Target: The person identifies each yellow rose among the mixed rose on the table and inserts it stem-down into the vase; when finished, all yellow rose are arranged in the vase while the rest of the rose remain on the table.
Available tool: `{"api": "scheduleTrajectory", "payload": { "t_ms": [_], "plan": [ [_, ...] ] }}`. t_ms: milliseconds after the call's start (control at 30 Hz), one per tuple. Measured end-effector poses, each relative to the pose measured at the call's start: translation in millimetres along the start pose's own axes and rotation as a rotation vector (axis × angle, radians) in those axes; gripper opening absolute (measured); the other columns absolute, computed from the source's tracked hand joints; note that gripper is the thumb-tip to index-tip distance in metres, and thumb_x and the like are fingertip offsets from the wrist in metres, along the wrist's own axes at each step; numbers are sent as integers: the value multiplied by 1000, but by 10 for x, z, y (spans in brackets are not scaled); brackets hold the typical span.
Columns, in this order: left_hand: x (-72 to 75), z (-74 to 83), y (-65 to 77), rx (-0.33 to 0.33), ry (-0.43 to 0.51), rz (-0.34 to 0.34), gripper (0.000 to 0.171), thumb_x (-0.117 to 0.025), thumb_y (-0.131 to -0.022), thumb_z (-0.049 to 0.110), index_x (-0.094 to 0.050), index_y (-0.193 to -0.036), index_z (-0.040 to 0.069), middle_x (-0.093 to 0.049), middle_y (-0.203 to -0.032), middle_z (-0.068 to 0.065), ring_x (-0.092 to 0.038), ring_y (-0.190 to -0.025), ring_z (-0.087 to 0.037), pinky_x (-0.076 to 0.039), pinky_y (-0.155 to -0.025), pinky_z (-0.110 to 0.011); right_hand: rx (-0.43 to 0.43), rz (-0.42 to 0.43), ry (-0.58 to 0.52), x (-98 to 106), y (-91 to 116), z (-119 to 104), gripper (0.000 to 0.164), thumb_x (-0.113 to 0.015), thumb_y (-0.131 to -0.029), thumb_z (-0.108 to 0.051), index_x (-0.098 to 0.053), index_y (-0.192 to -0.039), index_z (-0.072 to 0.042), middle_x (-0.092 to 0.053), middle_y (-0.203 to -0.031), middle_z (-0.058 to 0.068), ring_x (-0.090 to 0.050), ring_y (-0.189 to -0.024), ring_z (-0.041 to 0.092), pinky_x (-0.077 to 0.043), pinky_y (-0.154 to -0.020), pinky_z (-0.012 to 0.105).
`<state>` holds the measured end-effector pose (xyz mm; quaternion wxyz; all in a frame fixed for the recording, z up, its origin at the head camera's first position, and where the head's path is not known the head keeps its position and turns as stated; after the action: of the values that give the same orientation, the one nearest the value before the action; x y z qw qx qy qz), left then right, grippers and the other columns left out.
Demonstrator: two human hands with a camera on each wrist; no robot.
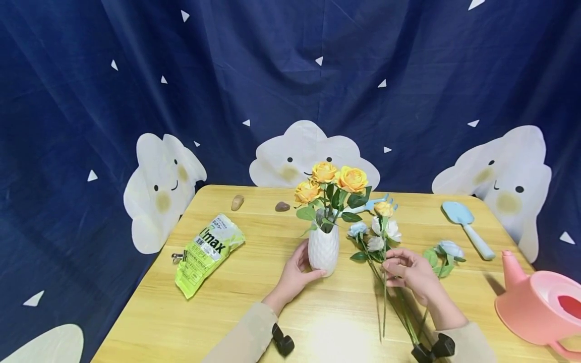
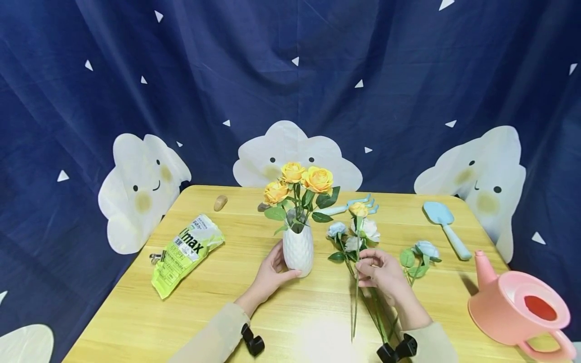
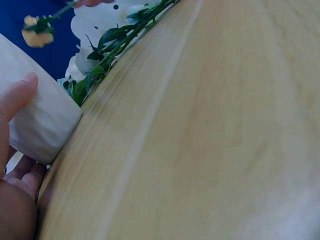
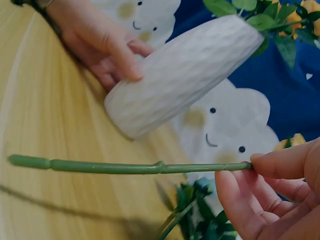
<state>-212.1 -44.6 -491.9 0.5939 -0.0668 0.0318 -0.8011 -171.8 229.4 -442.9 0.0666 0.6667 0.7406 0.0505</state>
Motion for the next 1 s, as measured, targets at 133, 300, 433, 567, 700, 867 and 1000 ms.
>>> {"api": "scheduleTrajectory", "payload": {
  "t_ms": [133, 300, 433, 567, 700, 867, 1000],
  "plan": [
    [1, -1, -1, 0, 6, -1, 86, -78, -73, 7, -30, -145, 8, -41, -140, -13, -39, -128, -25, -33, -105, -39, 89, 28, -81, -41, 18, -135, 19, -62, -85, 3, -54, -102, -3, -59, -88, 6, -62, -72, 19, -57, -66, 39],
    [0, -3, -3, 3, 8, -2, 87, -79, -73, 8, -29, -145, 8, -41, -140, -13, -39, -128, -24, -33, -105, -38, 220, 34, -256, -134, 65, -365, 23, -60, -86, 6, -48, -106, 3, -60, -88, 4, -63, -73, 16, -57, -66, 37],
    [2, -18, -11, -1, 8, -5, 87, -79, -73, 9, -29, -145, 7, -40, -141, -14, -38, -129, -24, -33, -105, -37, 347, 84, -415, -236, 115, -577, 22, -57, -86, 11, -49, -104, 2, -62, -86, 6, -64, -73, 19, -57, -63, 39],
    [2, -30, -16, -10, 1, -7, 87, -79, -73, 9, -29, -145, 6, -41, -140, -14, -39, -128, -25, -34, -104, -37, 469, 188, -550, -314, 157, -790, 24, -56, -83, 18, -51, -102, 4, -62, -83, 9, -65, -70, 21, -57, -59, 38],
    [-1, -18, -14, -15, -2, -9, 86, -79, -73, 8, -30, -144, 7, -43, -139, -13, -40, -127, -25, -35, -104, -37, 540, 299, -677, -343, 179, -970, 25, -58, -80, 20, -52, -99, 5, -62, -81, 11, -66, -67, 23, -57, -56, 37],
    [-2, 10, -4, -8, -9, -11, 86, -78, -74, 8, -30, -145, 7, -42, -140, -13, -39, -128, -26, -34, -104, -38, 647, 326, -757, -384, 194, -1147, 26, -57, -78, 23, -50, -97, 7, -61, -78, 17, -66, -65, 29, -56, -56, 41],
    [0, 12, -3, -18, -19, -5, 85, -78, -74, 9, -30, -144, 5, -42, -139, -15, -39, -127, -28, -34, -104, -41, 739, 303, -781, -439, 199, -1257, 24, -55, -79, 24, -48, -96, 10, -60, -77, 20, -65, -65, 31, -54, -55, 44]
  ]
}}
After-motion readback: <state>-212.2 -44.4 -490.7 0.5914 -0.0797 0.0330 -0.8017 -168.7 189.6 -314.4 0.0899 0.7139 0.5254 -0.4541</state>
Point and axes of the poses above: each hand's wrist, its own y-axis away from the middle knuckle, its own x-axis out of the back of the hand, z = x × y, the point moved 4 cm from there along -y, towards the middle knuckle
